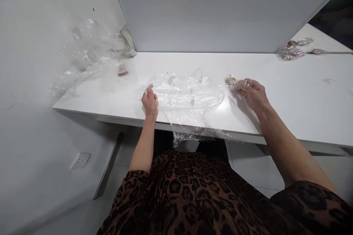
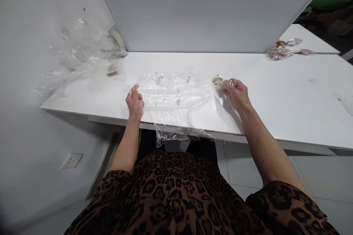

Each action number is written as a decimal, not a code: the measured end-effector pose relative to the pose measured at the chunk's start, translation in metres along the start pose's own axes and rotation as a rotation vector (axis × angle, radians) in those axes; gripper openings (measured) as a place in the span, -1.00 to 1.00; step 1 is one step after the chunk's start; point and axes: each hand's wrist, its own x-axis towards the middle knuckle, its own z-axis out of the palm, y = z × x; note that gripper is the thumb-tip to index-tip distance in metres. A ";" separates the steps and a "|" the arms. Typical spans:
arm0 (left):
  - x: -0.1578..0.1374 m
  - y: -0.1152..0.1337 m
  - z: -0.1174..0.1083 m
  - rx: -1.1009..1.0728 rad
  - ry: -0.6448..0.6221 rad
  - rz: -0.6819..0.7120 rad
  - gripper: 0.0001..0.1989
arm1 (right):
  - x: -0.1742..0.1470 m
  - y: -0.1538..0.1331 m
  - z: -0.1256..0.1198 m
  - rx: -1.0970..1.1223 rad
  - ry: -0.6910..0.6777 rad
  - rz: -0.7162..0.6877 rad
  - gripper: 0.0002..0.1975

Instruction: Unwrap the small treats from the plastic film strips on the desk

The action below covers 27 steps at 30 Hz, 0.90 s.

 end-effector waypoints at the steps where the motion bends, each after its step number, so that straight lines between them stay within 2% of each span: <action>1: 0.000 0.000 0.000 0.003 0.005 0.001 -0.70 | 0.004 0.001 -0.004 -0.055 0.052 0.004 -0.49; 3: 0.001 0.000 0.000 0.008 0.010 -0.003 -0.71 | 0.008 -0.003 -0.009 -0.229 0.163 -0.032 -0.39; 5: 0.000 0.001 0.001 0.011 0.019 -0.008 -0.72 | 0.004 -0.016 -0.005 -0.397 0.158 -0.122 -0.32; 6: 0.000 0.001 0.001 0.012 0.022 -0.008 -0.72 | -0.001 -0.024 0.000 -0.455 0.080 -0.166 -0.32; 10: -0.001 0.002 0.001 0.027 0.028 0.003 -0.72 | -0.028 -0.054 0.038 -0.573 -0.397 -0.263 -0.30; 11: -0.002 0.001 0.000 0.043 0.037 0.014 -0.72 | -0.034 -0.059 0.048 -0.600 -0.478 -0.288 -0.31; 13: -0.001 0.000 -0.001 0.095 0.075 0.057 -0.69 | -0.042 -0.066 0.064 -0.609 -0.568 -0.326 -0.46; 15: -0.002 -0.001 -0.002 0.153 0.129 0.128 -0.61 | -0.045 -0.070 0.072 -0.583 -0.581 -0.338 -0.60; 18: -0.009 0.000 -0.003 0.190 0.162 0.269 -0.44 | -0.049 -0.083 0.077 -0.444 -0.474 -0.283 -0.68; 20: -0.021 0.002 -0.002 0.228 0.041 0.319 -0.31 | -0.060 -0.099 0.082 -0.261 -0.403 -0.234 -0.74; 23: -0.051 0.006 0.002 0.411 -0.353 0.281 -0.16 | -0.088 -0.129 0.095 0.031 -0.421 -0.215 -0.74; 25: -0.071 0.008 0.007 0.564 -0.589 0.286 -0.21 | -0.109 -0.145 0.106 0.157 -0.489 -0.233 -0.73; 27: -0.085 0.010 0.010 0.656 -0.732 0.334 -0.40 | -0.128 -0.156 0.114 0.207 -0.558 -0.259 -0.75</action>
